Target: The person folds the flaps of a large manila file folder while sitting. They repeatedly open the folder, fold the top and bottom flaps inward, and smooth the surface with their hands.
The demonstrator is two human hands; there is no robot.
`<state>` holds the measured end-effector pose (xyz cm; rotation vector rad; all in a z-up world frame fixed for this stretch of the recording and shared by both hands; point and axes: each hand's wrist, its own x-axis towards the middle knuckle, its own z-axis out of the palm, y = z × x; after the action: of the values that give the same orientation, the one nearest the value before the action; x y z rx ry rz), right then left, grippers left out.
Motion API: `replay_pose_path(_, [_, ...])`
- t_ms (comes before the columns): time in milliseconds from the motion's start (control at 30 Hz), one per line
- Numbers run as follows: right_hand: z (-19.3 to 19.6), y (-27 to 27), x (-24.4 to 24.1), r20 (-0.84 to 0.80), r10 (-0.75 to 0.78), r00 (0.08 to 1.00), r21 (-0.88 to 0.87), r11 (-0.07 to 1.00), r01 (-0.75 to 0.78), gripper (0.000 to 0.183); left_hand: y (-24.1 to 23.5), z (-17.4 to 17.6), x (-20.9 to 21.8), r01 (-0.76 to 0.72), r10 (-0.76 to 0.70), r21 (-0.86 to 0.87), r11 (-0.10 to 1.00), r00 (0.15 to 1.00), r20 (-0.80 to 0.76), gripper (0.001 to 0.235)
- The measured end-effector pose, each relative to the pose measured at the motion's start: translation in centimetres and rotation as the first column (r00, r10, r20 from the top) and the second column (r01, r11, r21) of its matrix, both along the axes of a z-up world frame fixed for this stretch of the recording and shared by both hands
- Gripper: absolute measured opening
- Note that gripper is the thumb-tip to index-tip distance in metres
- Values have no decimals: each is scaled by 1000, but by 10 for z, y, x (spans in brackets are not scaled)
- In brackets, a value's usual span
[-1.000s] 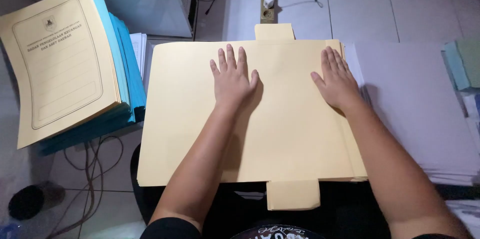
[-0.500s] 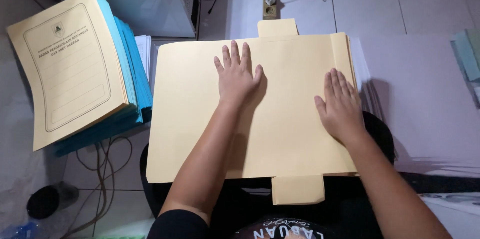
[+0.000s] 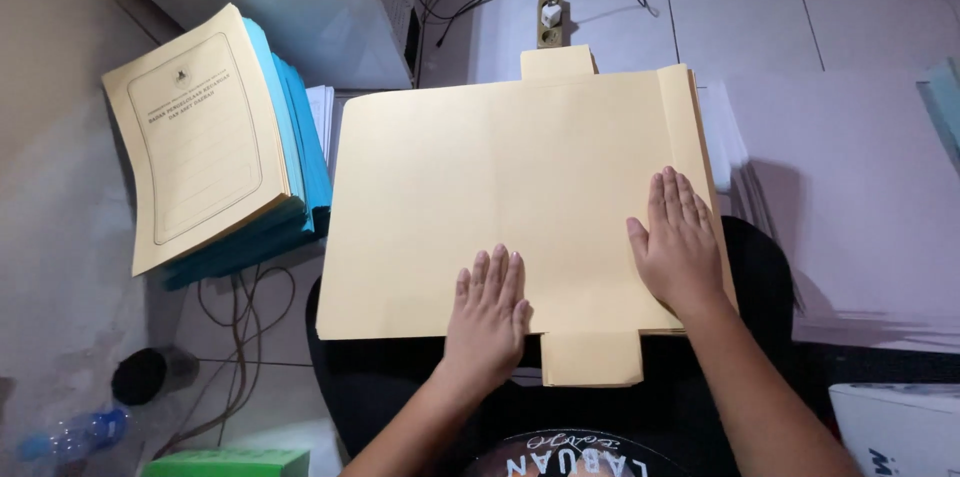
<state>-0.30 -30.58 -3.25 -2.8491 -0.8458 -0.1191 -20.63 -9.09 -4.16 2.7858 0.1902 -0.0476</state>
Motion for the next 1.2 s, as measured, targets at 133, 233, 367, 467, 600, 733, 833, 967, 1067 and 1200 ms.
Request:
replay_pose_path(133, [11, 2, -5, -34, -57, 998, -150, 987, 51, 73, 29, 61, 58, -6, -18, -61, 998, 921, -390, 69])
replay_pose_path(233, [15, 5, -4, -48, -72, 996, -163, 985, 63, 73, 67, 31, 135, -13, 32, 57, 998, 940, -340, 71])
replay_pose_path(367, [15, 7, 1, -92, -113, 989, -202, 975, 92, 75, 105, 12, 239, -85, 109, 119, 989, 973, -204, 70])
replay_pose_path(467, [19, 7, 0, -131, -113, 985, -213, 974, 83, 78, 111, 0, 272, -173, 196, 153, 973, 969, -148, 72])
replay_pose_path(600, [19, 9, 2, -128, -113, 985, -217, 973, 84, 79, 114, 6, 265, -207, 215, 139, 968, 976, -41, 71])
replay_pose_path(733, [18, 8, 1, -110, -61, 992, -189, 981, 39, 79, 115, 12, 251, -252, 254, 118, 961, 967, -6, 72])
replay_pose_path(833, [12, 3, 3, -109, -39, 993, -191, 981, 17, 80, 124, 9, 240, -202, 208, 113, 973, 977, -43, 78])
replay_pose_path(967, [0, -4, 10, -90, -12, 996, -197, 980, -6, 83, 125, 13, 182, -84, 91, 112, 990, 994, -57, 77])
replay_pose_path(1067, [10, 19, 5, -143, 29, 989, -158, 986, -52, 83, 121, 14, 113, -58, 58, 81, 995, 998, -10, 72])
replay_pose_path(1200, [23, 94, -22, -243, 311, 919, -206, 909, -362, 82, 137, 27, 50, -93, 148, -267, 959, 970, 195, 35])
